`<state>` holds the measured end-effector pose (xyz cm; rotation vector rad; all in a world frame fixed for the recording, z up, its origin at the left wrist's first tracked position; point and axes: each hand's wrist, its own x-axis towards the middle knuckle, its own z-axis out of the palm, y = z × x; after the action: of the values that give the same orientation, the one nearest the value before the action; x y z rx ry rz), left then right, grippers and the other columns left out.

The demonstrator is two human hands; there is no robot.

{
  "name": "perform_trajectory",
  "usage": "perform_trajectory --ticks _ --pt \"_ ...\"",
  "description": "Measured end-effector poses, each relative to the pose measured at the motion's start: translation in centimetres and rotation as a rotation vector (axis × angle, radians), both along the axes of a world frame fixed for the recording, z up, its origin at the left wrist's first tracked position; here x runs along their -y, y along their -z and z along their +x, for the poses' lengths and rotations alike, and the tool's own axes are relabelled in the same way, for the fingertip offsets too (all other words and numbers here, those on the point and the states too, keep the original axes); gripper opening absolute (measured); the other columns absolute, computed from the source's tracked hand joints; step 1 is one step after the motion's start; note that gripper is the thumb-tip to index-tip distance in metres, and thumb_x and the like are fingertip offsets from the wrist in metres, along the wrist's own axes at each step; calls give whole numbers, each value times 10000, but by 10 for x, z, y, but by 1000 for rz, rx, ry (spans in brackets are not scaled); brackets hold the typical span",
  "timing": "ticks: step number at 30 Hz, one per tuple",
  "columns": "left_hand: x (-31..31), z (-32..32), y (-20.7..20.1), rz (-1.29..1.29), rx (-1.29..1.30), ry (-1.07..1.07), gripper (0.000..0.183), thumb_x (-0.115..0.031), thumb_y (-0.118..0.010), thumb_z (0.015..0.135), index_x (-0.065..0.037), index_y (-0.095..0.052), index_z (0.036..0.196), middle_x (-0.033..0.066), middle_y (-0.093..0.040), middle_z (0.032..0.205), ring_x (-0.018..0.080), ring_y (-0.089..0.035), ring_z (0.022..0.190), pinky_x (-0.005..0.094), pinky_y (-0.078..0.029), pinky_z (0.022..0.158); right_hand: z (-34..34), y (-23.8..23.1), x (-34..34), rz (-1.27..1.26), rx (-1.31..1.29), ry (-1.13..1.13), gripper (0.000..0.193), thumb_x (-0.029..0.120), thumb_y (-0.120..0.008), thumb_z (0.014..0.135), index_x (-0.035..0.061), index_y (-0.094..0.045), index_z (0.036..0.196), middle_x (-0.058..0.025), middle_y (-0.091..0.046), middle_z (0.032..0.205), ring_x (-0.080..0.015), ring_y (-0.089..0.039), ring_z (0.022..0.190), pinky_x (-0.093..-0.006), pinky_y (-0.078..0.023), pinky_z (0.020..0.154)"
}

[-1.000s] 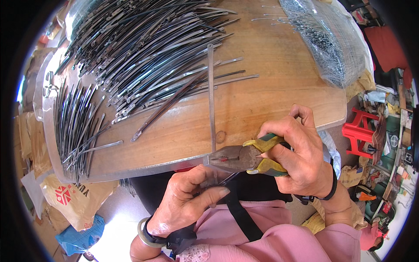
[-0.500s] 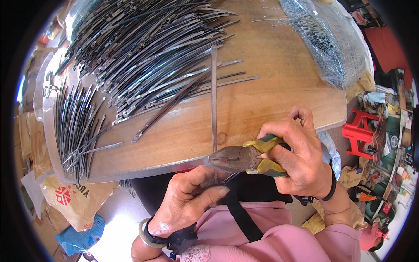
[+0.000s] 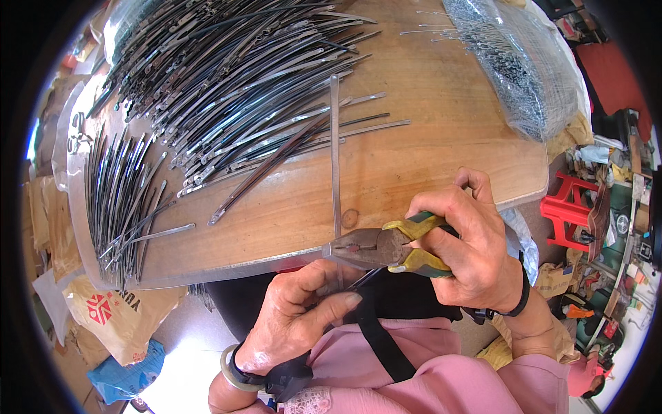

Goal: The person sits at a wooden table and uses pliers to cut or trim the ends of thin metal strips. They pick up individual strips from a pile, apply the pliers to the end, and place the processed strips back onto the table.

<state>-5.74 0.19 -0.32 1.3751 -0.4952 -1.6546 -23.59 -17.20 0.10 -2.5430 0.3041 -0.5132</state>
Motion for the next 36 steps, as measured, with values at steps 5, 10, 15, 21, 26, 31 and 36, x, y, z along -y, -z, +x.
perform_trajectory --ticks 5,10,15,21,26,31,36 --pt "2 -1 0 -1 2 -18 193 39 -637 899 36 -633 1092 10 -617 815 59 -529 722 220 -460 662 1 2 0 -5 4 4 212 -17 -670 540 20 -602 738 -124 -606 983 -250 -567 723 -451 -372 747" --pt "2 -3 2 -2 11 -22 190 32 -645 899 35 -635 1089 -1 -605 811 53 -517 716 214 -456 657 -1 3 0 -4 11 7 214 -26 -674 545 16 -604 743 -124 -607 975 -254 -564 730 -446 -376 739" --pt "1 -6 4 3 -10 -37 190 26 -650 900 39 -633 1089 -13 -594 806 42 -506 711 204 -447 646 -5 6 -2 1 5 30 230 17 -679 565 12 -639 791 -110 -591 966 -247 -571 757 -452 -382 777" --pt "6 -6 0 64 0 2 189 35 -650 897 39 -631 1085 -20 -587 795 37 -501 708 200 -441 636 -8 10 -3 3 -3 48 224 47 -688 585 10 -655 803 -106 -587 945 -248 -580 758 -456 -386 796" --pt "1 -4 7 18 13 -3 178 37 -654 893 35 -632 1070 -23 -580 784 39 -498 702 204 -440 630 -4 11 -3 12 -4 43 218 55 -692 592 8 -651 802 -105 -590 936 -247 -580 749 -450 -390 790" --pt "2 -3 2 44 25 -16 161 44 -646 894 33 -632 1053 -19 -581 781 42 -498 689 206 -436 618 -1 12 -4 7 13 39 211 59 -689 601 7 -650 802 -104 -590 938 -244 -578 747 -447 -391 786" --pt "2 -1 -4 80 -2 -13 153 55 -624 899 46 -630 1052 7 -607 803 52 -524 657 202 -437 597 0 6 -5 9 -33 21 224 62 -695 604 11 -653 818 -105 -583 950 -250 -576 757 -442 -389 778"
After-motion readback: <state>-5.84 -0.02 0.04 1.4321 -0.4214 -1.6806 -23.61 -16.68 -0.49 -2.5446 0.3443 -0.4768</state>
